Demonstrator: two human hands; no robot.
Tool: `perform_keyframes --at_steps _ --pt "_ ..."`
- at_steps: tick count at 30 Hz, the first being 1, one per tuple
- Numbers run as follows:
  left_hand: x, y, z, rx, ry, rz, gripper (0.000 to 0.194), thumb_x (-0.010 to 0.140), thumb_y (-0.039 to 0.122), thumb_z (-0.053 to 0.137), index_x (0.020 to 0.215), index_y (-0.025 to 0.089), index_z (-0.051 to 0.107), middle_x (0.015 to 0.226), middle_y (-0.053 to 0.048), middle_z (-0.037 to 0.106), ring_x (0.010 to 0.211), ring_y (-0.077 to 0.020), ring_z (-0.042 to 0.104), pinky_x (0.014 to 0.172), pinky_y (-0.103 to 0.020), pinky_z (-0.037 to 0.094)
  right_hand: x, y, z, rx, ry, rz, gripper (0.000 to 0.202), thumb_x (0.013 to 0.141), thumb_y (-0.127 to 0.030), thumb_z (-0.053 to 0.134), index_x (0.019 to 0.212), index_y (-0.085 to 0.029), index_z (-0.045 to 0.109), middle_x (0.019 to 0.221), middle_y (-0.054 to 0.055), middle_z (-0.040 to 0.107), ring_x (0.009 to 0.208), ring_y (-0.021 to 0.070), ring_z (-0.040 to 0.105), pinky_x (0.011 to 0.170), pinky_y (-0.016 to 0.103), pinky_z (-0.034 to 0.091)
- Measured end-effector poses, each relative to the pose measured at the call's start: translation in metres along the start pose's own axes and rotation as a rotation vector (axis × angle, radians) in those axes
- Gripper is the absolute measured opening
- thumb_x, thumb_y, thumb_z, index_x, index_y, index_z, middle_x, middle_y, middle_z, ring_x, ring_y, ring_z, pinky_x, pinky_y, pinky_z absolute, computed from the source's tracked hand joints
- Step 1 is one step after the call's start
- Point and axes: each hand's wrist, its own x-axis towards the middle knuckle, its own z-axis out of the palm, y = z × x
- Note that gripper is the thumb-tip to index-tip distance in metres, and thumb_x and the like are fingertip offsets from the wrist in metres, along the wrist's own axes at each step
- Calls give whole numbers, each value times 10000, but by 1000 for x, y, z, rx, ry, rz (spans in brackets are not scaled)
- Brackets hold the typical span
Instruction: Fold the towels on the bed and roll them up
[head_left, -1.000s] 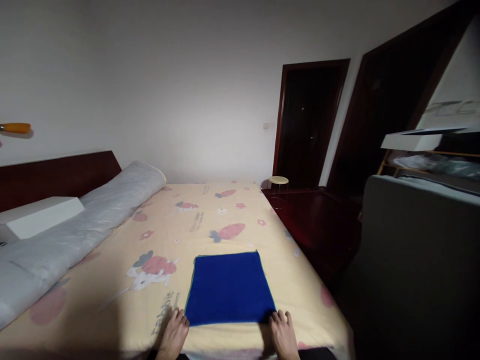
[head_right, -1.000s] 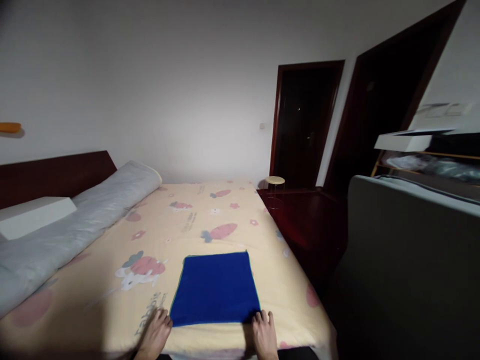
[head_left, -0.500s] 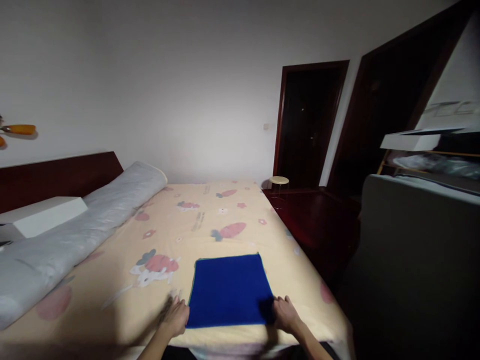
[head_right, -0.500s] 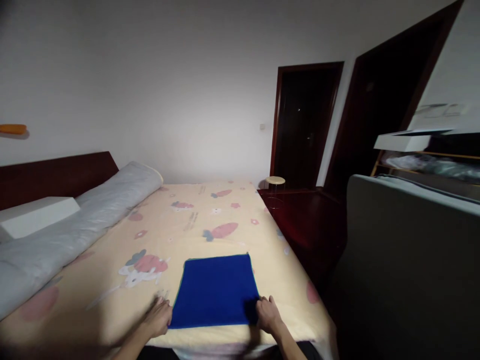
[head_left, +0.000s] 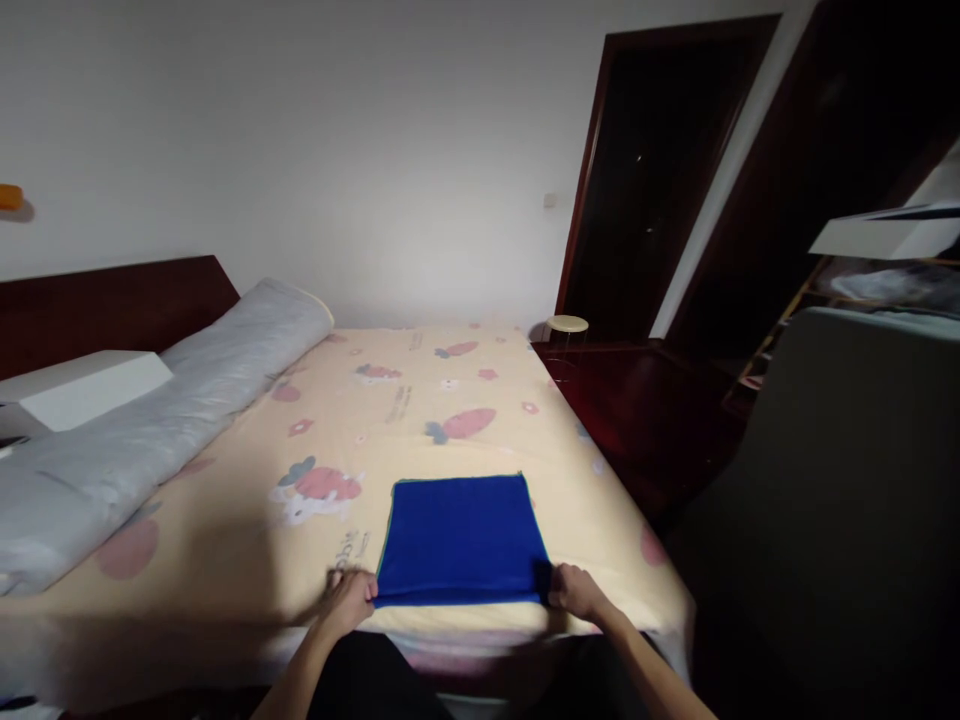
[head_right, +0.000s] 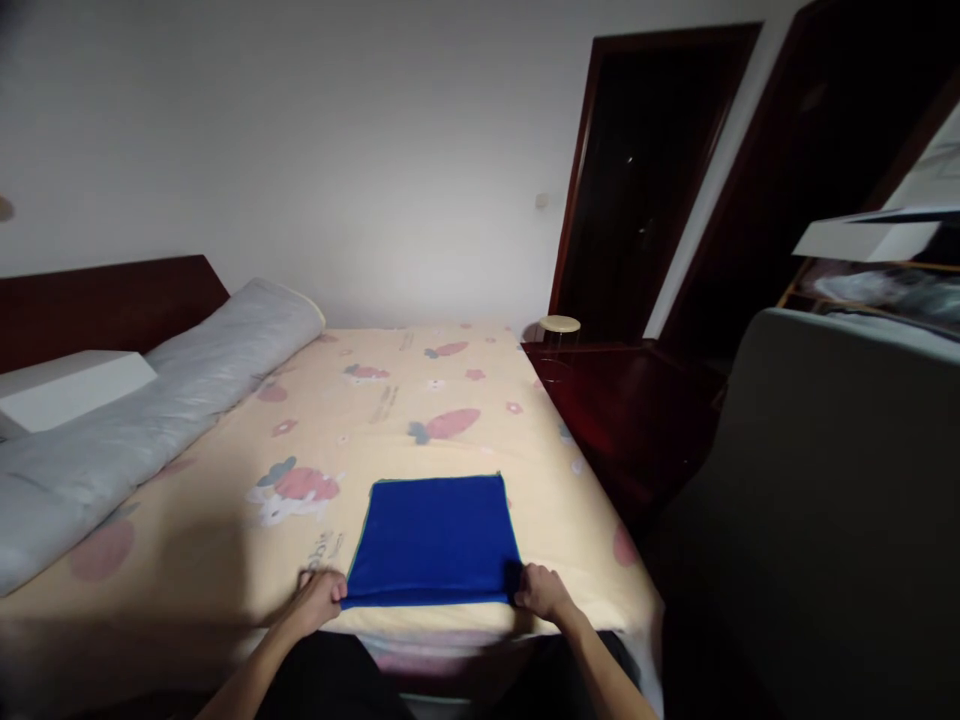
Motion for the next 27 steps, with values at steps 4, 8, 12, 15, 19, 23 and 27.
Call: perform_keyframes --at_steps 4,8,12,15,19,23,27 --pt "3 8 -1 -21 -6 -54 299 704 82 511 883 254 676 978 9 722 1041 -170 607 974 -334 292 0 2 -1 8 6 49 167 730 -227 593 861 -195 691 909 66 736 881 232 675 695 275 398" --pt "7 14 -2 -9 6 -103 285 732 91 513 921 239 666 1027 -17 720 1086 -189 597 985 -354 285 0 3 -3 -22 23 85 158 762 -248 587 873 -200 689 920 77 732 905 240 673 732 293 408" --pt "9 15 -3 8 9 -125 278 743 90 509 938 231 648 1032 -26 716 1102 -191 590 980 -356 291 2 2 -1 -66 25 86 147 784 -269 577 842 -195 690 900 90 729 904 251 676 767 319 420" --pt "9 17 -2 28 17 -122 280 742 86 505 939 236 638 1013 -20 712 1091 -186 590 980 -359 292 1 0 1 -104 41 74 182 796 -266 562 896 -186 691 954 109 727 955 261 666 823 343 419" --pt "6 20 -3 75 50 -95 307 738 63 471 921 238 646 1054 -36 699 1141 -203 556 990 -377 294 -1 -3 1 -145 90 40 313 797 -245 559 1087 -181 658 1092 134 704 1067 279 625 903 378 400" --pt "5 27 -6 137 75 -31 311 758 65 451 923 218 666 1136 -75 669 1204 -240 511 1031 -411 282 -1 -11 7 -168 173 -39 480 772 -166 549 1249 -123 580 1239 192 633 1144 306 577 948 404 377" --pt "9 43 -1 164 77 -6 452 776 18 387 1104 197 642 1194 -108 652 1173 -223 555 1027 -384 336 0 -29 27 -169 229 -120 507 770 -39 439 1239 -144 600 1056 150 714 977 236 653 919 352 396"
